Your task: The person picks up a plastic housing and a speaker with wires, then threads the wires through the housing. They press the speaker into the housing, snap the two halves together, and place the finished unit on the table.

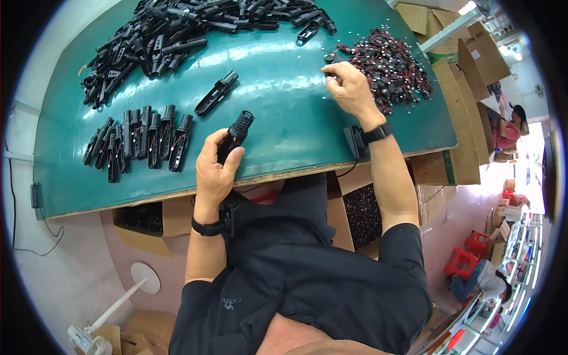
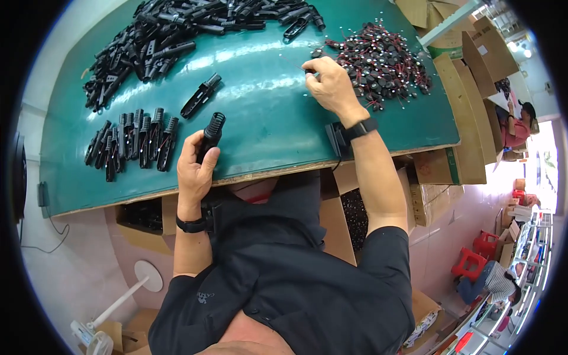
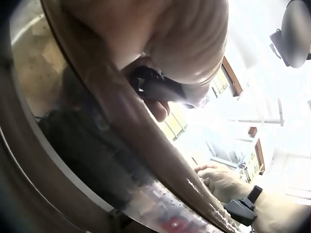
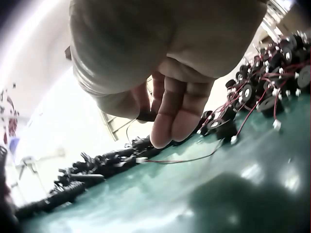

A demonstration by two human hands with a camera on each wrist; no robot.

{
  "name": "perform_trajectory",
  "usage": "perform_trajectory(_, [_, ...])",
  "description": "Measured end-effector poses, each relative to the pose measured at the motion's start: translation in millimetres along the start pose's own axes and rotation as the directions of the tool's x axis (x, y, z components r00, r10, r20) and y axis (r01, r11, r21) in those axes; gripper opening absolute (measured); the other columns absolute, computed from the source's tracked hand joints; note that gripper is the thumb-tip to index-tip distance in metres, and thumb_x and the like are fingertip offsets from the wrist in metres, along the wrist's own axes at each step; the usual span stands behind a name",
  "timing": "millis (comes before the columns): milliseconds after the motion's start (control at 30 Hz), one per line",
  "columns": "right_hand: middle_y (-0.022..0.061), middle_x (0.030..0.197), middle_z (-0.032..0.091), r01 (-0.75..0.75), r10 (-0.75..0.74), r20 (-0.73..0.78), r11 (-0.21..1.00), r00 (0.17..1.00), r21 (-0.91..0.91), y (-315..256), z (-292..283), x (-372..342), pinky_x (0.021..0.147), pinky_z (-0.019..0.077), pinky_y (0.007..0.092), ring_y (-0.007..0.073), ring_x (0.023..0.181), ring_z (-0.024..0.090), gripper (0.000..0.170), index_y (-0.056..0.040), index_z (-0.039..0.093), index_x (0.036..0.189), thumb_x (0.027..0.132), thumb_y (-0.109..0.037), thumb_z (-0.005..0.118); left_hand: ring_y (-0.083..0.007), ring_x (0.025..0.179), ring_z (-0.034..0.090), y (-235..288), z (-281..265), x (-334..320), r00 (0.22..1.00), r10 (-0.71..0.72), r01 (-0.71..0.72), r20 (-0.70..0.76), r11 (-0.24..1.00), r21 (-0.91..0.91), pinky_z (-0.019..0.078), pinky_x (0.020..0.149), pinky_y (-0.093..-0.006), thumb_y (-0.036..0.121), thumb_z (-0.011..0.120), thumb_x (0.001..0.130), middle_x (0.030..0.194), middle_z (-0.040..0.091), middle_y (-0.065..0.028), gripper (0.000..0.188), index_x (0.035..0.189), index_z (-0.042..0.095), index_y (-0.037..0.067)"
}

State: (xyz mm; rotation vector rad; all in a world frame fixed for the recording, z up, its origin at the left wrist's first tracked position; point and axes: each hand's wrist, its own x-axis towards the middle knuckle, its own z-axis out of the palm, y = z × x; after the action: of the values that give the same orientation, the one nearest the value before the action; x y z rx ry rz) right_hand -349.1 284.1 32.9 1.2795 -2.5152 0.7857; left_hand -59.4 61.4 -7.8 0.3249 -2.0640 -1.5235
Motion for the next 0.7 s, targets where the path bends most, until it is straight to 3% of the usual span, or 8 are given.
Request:
perform_trajectory(33, [0.0088, 0.109, 0.064, -0.091, 0.088, 0.023, 0.973, 0.996, 0.210, -9.3, -1.4, -5.1, 0.079, 0.0602, 0.0333, 0.0226, 0.088, 0.071, 0.023, -0.0046, 0.071, 0.115, 0.095, -0.004, 0.061, -0.0137, 0.097, 0.065, -2.3, -2.0, -0.5, 1.000, -0.005, 0.004, -0.008, 0.999, -0.041, 0.0521, 0.090, -0.0292, 0.022, 0.079, 0.097, 0.108, 0.071, -0.0063, 0.042, 0.131, 0.063, 0.003])
perform_trajectory(100, [0.0081, 0.111, 0.063, -0.263, 0.236, 0.125, 0.769, 0.964, 0.583, -28.0, -3.1, -13.4, 0.079, 0.0603, 0.0278, 0.0158, 0.087, 0.070, 0.024, -0.0004, 0.071, 0.117, 0.096, 0.001, 0.058, -0.0133, 0.098, 0.064, -3.1, -3.4, -0.1, 1.000, -0.015, 0.014, -0.008, 0.996, -0.084, 0.0518, 0.090, -0.0291, 0.021, 0.079, 0.097, 0.110, 0.070, -0.0059, 0.042, 0.131, 0.063, 0.003])
perform_trajectory(133, [0.0081, 0.111, 0.063, -0.263, 0.229, 0.134, 0.759, 0.964, 0.596, -36.4, -2.1, -17.1, 0.079, 0.0603, 0.0278, 0.0158, 0.087, 0.070, 0.024, -0.0004, 0.071, 0.117, 0.096, 0.001, 0.058, -0.0128, 0.098, 0.064, -3.1, -3.4, 0.2, 1.000, -0.015, 0.015, -0.002, 0.990, -0.142, 0.0514, 0.091, -0.0291, 0.021, 0.079, 0.098, 0.112, 0.070, -0.0054, 0.042, 0.132, 0.063, 0.003])
perform_trajectory(233, [0.0091, 0.116, 0.062, -0.197, 0.149, 0.138, 0.530, 0.979, 0.825, -57.8, -3.7, -29.7, 0.080, 0.0617, 0.0279, 0.0136, 0.088, 0.068, 0.026, 0.0044, 0.070, 0.118, 0.099, 0.006, 0.052, -0.0129, 0.102, 0.062, -6.1, -9.2, 1.6, 1.000, 0.002, 0.002, 0.017, 0.978, -0.207, 0.0502, 0.094, -0.0289, 0.019, 0.079, 0.098, 0.117, 0.068, -0.0053, 0.042, 0.133, 0.062, 0.003])
perform_trajectory(367, [0.0100, 0.119, 0.062, -0.066, 0.070, 0.040, 0.435, 0.997, 0.898, -92.1, -21.9, -35.2, 0.080, 0.0619, 0.0286, 0.0148, 0.089, 0.067, 0.030, 0.0049, 0.070, 0.120, 0.097, 0.009, 0.051, -0.0150, 0.111, 0.060, -14.1, -12.5, 4.5, 0.996, 0.072, -0.057, 0.047, 0.964, -0.259, 0.0479, 0.100, -0.0295, 0.015, 0.080, 0.096, 0.126, 0.065, -0.0069, 0.045, 0.135, 0.062, 0.002])
perform_trajectory(533, [0.0104, 0.119, 0.063, 0.089, -0.070, -0.062, 0.522, 0.996, 0.848, -119.2, -48.0, -36.3, 0.077, 0.0601, 0.0277, 0.0140, 0.091, 0.067, 0.032, 0.0045, 0.072, 0.118, 0.093, 0.012, 0.053, -0.0191, 0.120, 0.058, -13.2, -15.3, 4.9, 0.988, 0.138, -0.115, 0.063, 0.954, -0.276, 0.0460, 0.105, -0.0327, 0.012, 0.083, 0.092, 0.134, 0.061, -0.0092, 0.049, 0.136, 0.062, 0.002])
perform_trajectory(633, [0.0111, 0.113, 0.066, 0.290, -0.252, -0.154, 0.698, 0.955, 0.654, -127.2, -53.0, -36.5, 0.074, 0.0570, 0.0279, 0.0152, 0.089, 0.067, 0.034, 0.0033, 0.074, 0.114, 0.086, 0.014, 0.059, -0.0206, 0.122, 0.058, -12.3, -14.8, 4.5, 0.987, 0.136, -0.110, 0.081, 0.959, -0.263, 0.0455, 0.107, -0.0341, 0.011, 0.083, 0.092, 0.135, 0.061, -0.0100, 0.050, 0.136, 0.062, 0.002])
perform_trajectory(700, [0.0112, 0.110, 0.066, 0.326, -0.264, -0.193, 0.720, 0.945, 0.613, -132.7, -53.1, -36.5, 0.073, 0.0562, 0.0286, 0.0165, 0.088, 0.067, 0.035, 0.0024, 0.075, 0.113, 0.084, 0.014, 0.060, -0.0213, 0.123, 0.058, -12.1, -15.2, 5.2, 0.987, 0.140, -0.117, 0.077, 0.962, -0.247, 0.0450, 0.109, -0.0350, 0.012, 0.083, 0.091, 0.135, 0.061, -0.0105, 0.051, 0.136, 0.062, 0.002])
